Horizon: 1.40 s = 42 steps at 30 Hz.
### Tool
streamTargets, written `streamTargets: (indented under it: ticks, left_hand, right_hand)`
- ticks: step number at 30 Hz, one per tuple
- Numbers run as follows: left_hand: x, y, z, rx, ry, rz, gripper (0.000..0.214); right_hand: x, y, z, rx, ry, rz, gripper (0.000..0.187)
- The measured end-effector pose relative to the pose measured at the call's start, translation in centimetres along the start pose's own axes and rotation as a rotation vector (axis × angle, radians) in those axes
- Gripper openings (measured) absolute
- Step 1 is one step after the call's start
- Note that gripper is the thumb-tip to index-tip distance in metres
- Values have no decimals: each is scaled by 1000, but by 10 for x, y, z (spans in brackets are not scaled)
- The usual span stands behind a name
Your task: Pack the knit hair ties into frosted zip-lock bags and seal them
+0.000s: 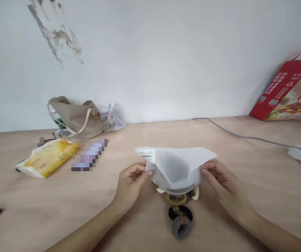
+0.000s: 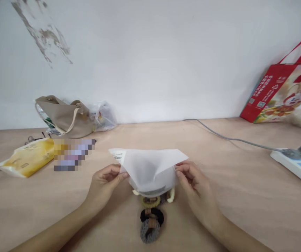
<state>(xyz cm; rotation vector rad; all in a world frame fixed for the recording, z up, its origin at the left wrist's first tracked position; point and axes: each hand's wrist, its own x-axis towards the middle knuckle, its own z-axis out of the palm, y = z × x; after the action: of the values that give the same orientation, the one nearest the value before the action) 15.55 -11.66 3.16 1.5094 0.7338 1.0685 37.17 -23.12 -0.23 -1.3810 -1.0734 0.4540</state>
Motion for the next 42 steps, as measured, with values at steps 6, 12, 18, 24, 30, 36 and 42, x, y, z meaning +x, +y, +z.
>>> streamTargets:
  ticks: [6, 12, 18, 24, 30, 36, 42]
  left_hand:
    - [18, -2, 3, -2, 60, 8, 14]
    - [33, -1, 7, -15, 91, -6, 19]
    - [36, 13, 13, -36, 106, 31, 26]
    - [43, 9, 15, -91, 122, -6, 33]
    - [59, 2, 19, -225, 182, -164, 28]
    - [70, -14, 23, -305, 241, -469, 15]
    - [64, -15, 27, -308, 174, -617, 15]
  right_hand:
    - [15, -1, 5, -10, 76, 8, 21]
    - [30, -6, 7, -10, 127, 11, 18]
    - [34, -13, 7, 18, 130, -3, 18]
    - [41, -9, 6, 65, 131, 34, 21]
    - [54, 6, 9, 119, -9, 79, 41]
    - [54, 18, 20, 45, -277, 74, 47]
    - [53, 5, 35, 27, -540, -15, 45]
